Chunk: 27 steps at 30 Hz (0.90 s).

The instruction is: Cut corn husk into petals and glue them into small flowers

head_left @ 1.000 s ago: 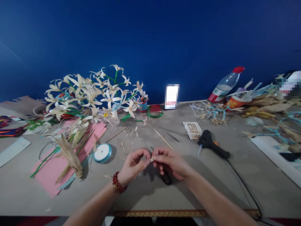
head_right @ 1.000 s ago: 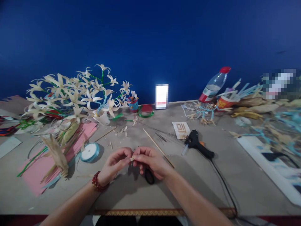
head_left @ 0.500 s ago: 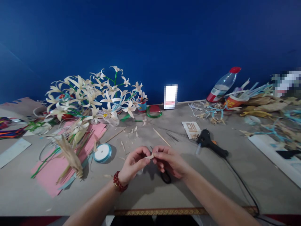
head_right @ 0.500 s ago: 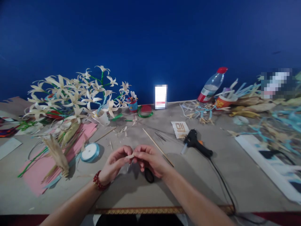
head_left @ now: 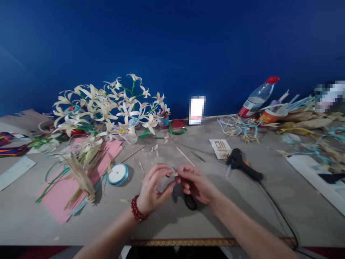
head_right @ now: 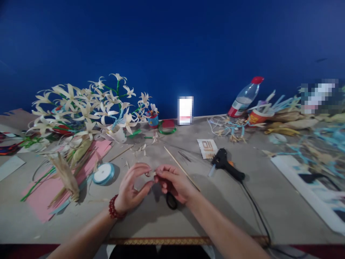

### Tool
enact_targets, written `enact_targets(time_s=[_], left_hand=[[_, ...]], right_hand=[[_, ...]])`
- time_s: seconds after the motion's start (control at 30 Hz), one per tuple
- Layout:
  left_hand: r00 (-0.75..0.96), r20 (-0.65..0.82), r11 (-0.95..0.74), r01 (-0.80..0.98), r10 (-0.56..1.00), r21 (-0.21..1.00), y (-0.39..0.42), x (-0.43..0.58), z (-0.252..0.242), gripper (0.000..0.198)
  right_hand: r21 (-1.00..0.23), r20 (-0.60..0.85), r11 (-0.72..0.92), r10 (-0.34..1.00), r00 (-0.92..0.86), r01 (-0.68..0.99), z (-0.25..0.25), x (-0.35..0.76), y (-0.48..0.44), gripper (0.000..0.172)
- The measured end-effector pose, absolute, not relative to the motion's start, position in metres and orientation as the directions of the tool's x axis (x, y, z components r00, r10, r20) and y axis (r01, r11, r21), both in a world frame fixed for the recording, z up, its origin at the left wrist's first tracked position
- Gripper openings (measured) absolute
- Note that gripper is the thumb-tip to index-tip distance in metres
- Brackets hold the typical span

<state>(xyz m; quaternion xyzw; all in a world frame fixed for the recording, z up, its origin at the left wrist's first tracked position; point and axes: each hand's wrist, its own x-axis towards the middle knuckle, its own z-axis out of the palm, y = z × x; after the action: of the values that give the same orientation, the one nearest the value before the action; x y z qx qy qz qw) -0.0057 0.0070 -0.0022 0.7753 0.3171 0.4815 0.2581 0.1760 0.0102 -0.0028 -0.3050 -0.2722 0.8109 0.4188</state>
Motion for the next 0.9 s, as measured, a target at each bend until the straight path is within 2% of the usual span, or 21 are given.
enact_targets(time_s=[0.07, 0.2, 0.27, 0.33, 0.37, 0.43, 0.53, 0.7, 0.9], left_hand=[[0.348, 0.65, -0.738, 0.321, 0.675, 0.594, 0.008, -0.005, -0.004, 0.036], [0.333, 0.717, -0.786, 0.353, 0.613, 0.508, 0.01, -0.006, -0.003, 0.032], [0.324, 0.715, -0.775, 0.393, 0.62, 0.494, 0.01, -0.007, -0.001, 0.03], [0.329, 0.697, -0.758, 0.435, 0.637, 0.487, 0.009, -0.007, 0.0, 0.028], [0.338, 0.687, -0.752, 0.449, 0.643, 0.483, 0.009, -0.007, 0.0, 0.027], [0.363, 0.667, -0.747, 0.466, 0.65, 0.474, 0.008, -0.006, -0.002, 0.024], [0.386, 0.624, -0.724, 0.496, 0.679, 0.48, 0.007, -0.004, -0.004, 0.018], [0.379, 0.578, -0.683, 0.517, 0.723, 0.515, 0.004, -0.001, 0.0, 0.013], [0.378, 0.547, -0.659, 0.533, 0.747, 0.53, 0.003, 0.002, -0.001, 0.011]], right_hand=[[-0.698, -0.275, -0.511, 0.838, -0.472, -0.501, -0.004, 0.175, 0.01, 0.025], [-0.752, -0.278, -0.49, 0.842, -0.462, -0.44, -0.002, 0.174, 0.008, 0.026], [-0.867, -0.204, -0.35, 0.898, -0.39, -0.354, 0.0, 0.175, 0.005, 0.025], [-0.985, -0.038, -0.085, 0.956, -0.291, -0.152, 0.001, 0.176, 0.001, 0.024], [-0.998, 0.06, 0.058, 0.964, -0.259, -0.015, 0.002, 0.176, 0.0, 0.023], [-0.927, 0.217, 0.278, 0.945, -0.243, 0.253, 0.003, 0.176, -0.003, 0.016], [-0.757, 0.344, 0.436, 0.899, -0.271, 0.487, 0.002, 0.176, -0.005, 0.006], [-0.537, 0.433, 0.565, 0.822, -0.37, 0.626, 0.003, 0.176, -0.005, 0.007], [-0.472, 0.45, 0.569, 0.812, -0.372, 0.673, 0.003, 0.179, -0.002, 0.013]])
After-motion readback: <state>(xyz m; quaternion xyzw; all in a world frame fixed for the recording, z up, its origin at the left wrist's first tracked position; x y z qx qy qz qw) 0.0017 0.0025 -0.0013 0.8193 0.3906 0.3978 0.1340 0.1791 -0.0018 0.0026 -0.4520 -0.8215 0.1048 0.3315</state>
